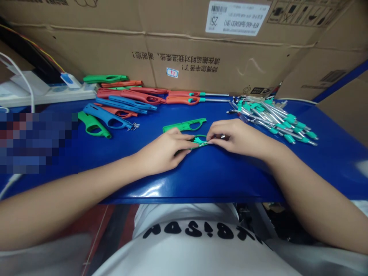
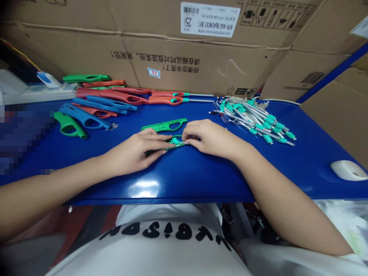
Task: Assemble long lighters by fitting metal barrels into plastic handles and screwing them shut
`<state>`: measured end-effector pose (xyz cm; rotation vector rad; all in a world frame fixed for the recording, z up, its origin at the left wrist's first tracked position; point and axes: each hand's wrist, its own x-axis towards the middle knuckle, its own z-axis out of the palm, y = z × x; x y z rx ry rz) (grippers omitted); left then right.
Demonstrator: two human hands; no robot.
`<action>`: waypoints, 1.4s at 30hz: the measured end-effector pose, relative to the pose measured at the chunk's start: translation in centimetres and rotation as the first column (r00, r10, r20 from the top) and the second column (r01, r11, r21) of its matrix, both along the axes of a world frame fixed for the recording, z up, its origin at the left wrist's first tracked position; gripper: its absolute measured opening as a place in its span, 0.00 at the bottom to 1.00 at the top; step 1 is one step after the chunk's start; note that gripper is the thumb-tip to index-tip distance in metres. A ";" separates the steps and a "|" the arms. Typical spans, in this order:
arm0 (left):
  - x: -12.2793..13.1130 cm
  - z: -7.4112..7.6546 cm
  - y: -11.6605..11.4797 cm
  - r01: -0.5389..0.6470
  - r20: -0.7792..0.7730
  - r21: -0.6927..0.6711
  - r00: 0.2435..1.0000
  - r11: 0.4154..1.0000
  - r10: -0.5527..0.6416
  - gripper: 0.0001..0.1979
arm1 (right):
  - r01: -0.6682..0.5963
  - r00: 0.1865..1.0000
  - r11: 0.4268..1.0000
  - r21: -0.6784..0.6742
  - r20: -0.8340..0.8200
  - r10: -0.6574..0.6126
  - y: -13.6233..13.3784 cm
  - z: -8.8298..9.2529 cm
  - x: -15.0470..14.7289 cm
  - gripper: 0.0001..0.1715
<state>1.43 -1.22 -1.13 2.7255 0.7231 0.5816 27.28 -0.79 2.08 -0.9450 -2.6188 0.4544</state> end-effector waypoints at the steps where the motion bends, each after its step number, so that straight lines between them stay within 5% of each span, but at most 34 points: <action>1: 0.0 -0.1 0.0 0.002 0.000 0.004 1.000 1.000 -0.002 0.16 | -0.003 1.000 1.000 0.011 0.004 0.003 0.0 0.0 0.0 0.08; 18: 0.0 0.0 -0.1 -0.014 -0.043 0.037 0.999 0.999 0.015 0.18 | 0.004 0.981 0.989 0.149 0.191 -0.033 -0.8 0.0 -0.4 0.15; 26: 0.1 0.1 -0.1 -0.008 -0.058 0.000 0.998 1.000 0.008 0.19 | 0.066 0.928 0.965 0.253 0.340 -0.152 -2.0 0.3 -1.4 0.13; 35: 0.2 0.1 -0.2 -0.043 -0.051 -0.028 0.998 0.999 0.042 0.19 | 0.054 0.981 0.990 0.133 0.177 -0.077 -1.4 0.2 -0.5 0.10; 42: 0.2 0.3 -0.1 -0.020 -0.011 -0.026 1.000 0.999 0.019 0.18 | 0.048 0.975 0.992 0.115 0.212 -0.071 -1.7 0.5 -0.3 0.11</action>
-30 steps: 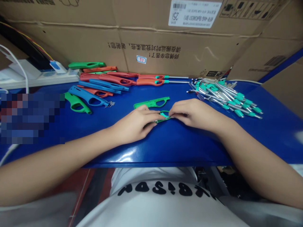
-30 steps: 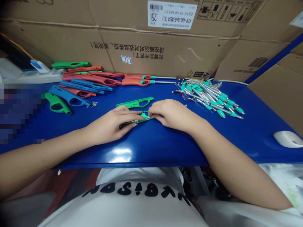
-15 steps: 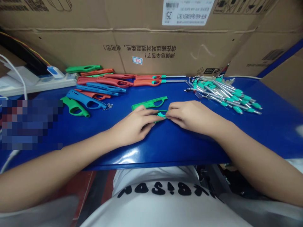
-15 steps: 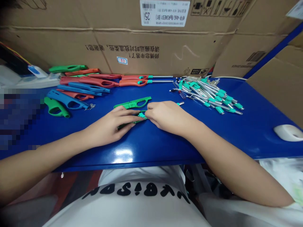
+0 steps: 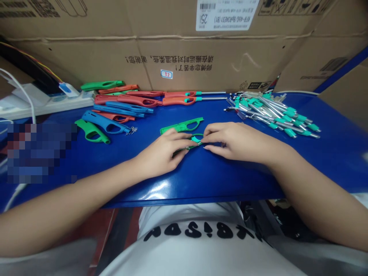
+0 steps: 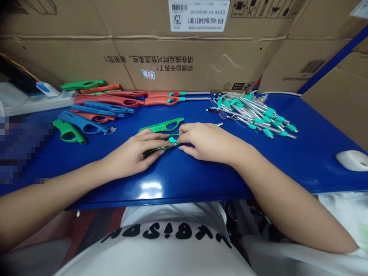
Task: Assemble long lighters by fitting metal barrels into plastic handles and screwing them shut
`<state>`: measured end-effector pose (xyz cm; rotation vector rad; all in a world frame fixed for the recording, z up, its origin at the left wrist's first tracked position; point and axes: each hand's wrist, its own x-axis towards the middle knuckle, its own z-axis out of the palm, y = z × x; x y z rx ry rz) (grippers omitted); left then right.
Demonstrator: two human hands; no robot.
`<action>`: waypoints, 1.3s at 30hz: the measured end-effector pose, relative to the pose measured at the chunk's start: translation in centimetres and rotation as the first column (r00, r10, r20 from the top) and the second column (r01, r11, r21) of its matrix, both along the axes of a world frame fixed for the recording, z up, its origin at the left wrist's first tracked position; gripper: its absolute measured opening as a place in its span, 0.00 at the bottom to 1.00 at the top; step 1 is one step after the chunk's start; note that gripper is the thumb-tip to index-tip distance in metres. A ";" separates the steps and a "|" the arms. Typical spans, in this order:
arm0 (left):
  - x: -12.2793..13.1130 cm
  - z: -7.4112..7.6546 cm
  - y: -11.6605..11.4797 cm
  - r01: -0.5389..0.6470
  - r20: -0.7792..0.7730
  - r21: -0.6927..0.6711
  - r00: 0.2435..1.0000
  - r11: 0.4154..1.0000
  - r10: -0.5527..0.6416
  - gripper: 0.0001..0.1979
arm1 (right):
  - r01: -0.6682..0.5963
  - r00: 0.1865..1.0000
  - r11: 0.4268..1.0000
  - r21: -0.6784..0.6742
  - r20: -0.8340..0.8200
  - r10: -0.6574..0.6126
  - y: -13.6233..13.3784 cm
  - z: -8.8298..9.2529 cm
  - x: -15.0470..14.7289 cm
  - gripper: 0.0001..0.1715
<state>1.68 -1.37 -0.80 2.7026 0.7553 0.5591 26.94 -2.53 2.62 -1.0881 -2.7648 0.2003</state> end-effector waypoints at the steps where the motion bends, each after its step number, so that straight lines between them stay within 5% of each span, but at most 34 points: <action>1: 0.0 0.1 0.0 0.003 0.004 -0.001 1.000 1.000 -0.003 0.18 | -0.002 1.000 1.000 0.001 0.004 0.002 0.0 0.0 0.0 0.12; 15: -0.1 -0.2 0.0 -0.002 0.009 0.017 1.000 1.000 0.002 0.18 | -0.067 0.996 0.994 -0.086 -0.072 0.061 0.1 0.7 0.2 0.12; 26: -0.2 -0.4 0.1 0.000 0.020 0.035 1.000 0.999 -0.001 0.18 | -0.002 0.998 1.000 -0.010 0.061 0.002 -0.3 0.8 0.1 0.15; 39: -0.1 -0.1 -0.1 -0.018 0.010 0.054 1.000 0.998 0.017 0.19 | 0.047 0.999 0.997 -0.060 0.006 -0.047 -0.3 0.8 -0.2 0.14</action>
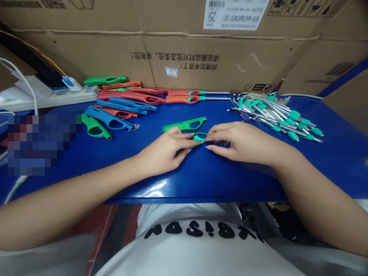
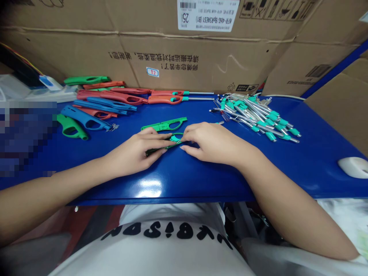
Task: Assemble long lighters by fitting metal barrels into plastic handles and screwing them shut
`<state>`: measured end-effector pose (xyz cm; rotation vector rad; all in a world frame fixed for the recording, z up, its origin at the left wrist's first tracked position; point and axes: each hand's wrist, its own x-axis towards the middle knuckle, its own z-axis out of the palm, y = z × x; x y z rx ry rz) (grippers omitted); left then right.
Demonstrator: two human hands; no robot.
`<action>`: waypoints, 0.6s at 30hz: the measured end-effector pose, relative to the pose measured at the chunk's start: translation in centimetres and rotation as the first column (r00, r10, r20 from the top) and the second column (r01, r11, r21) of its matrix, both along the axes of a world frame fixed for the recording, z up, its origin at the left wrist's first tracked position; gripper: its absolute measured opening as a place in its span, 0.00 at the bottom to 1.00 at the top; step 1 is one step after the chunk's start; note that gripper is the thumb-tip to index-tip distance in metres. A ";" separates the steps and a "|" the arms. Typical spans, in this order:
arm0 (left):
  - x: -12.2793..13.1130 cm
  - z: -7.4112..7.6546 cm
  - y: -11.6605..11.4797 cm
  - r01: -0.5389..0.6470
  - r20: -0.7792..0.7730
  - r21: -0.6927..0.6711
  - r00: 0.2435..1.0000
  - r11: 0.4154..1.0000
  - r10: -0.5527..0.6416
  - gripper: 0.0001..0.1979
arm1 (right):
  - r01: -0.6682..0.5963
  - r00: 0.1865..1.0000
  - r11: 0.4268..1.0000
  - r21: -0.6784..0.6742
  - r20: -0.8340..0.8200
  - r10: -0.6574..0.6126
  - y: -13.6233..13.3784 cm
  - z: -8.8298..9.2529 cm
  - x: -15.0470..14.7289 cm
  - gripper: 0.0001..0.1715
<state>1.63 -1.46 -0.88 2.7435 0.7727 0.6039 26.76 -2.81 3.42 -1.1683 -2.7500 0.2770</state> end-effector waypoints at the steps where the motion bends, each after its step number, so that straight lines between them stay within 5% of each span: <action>1: 0.0 0.0 0.0 -0.002 -0.001 0.000 1.000 1.000 0.002 0.19 | -0.004 1.000 1.000 -0.010 -0.011 0.004 0.0 0.0 0.0 0.13; 18: 0.1 -0.2 -0.1 0.000 -0.006 0.015 1.000 1.000 0.000 0.18 | 0.017 0.999 1.000 -0.010 0.035 -0.017 -0.2 0.0 -0.1 0.15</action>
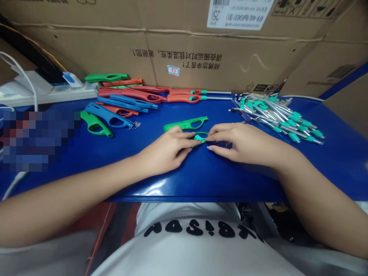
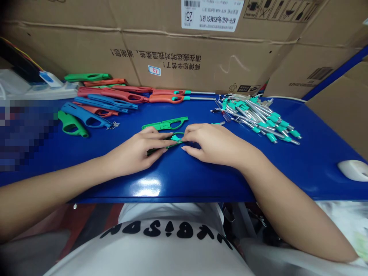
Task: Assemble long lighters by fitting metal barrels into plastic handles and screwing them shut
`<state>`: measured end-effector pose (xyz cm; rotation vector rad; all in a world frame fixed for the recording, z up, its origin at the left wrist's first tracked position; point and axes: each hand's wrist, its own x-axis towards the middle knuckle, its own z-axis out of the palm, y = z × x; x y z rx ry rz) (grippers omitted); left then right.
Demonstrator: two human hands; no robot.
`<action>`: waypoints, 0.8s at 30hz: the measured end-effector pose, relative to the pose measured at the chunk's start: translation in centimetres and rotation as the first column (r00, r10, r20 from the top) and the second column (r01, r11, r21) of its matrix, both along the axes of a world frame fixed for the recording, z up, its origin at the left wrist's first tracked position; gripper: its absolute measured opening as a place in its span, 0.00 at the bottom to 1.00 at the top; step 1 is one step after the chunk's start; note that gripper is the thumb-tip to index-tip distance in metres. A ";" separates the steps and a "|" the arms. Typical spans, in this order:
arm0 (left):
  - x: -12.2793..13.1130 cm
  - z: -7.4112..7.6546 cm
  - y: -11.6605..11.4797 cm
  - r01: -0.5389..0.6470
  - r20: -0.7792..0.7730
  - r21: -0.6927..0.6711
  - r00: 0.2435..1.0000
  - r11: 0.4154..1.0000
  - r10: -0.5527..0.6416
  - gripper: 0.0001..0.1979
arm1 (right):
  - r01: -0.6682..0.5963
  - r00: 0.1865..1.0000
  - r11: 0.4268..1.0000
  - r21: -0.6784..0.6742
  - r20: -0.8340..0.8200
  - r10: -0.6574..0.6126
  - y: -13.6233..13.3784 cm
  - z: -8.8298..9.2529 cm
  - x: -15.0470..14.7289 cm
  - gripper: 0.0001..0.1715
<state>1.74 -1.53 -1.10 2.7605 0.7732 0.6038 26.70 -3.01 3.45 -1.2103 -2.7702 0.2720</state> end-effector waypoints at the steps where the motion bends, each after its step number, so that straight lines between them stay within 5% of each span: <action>1: 0.0 0.0 0.0 -0.005 -0.003 -0.004 1.000 1.000 0.005 0.18 | 0.002 1.000 1.000 0.006 0.011 -0.002 0.0 -0.1 0.0 0.15; 24: 0.0 0.1 -0.1 0.005 0.028 -0.034 1.000 0.999 -0.004 0.16 | 0.019 1.000 1.000 0.007 0.011 -0.019 -0.2 -0.1 -0.2 0.16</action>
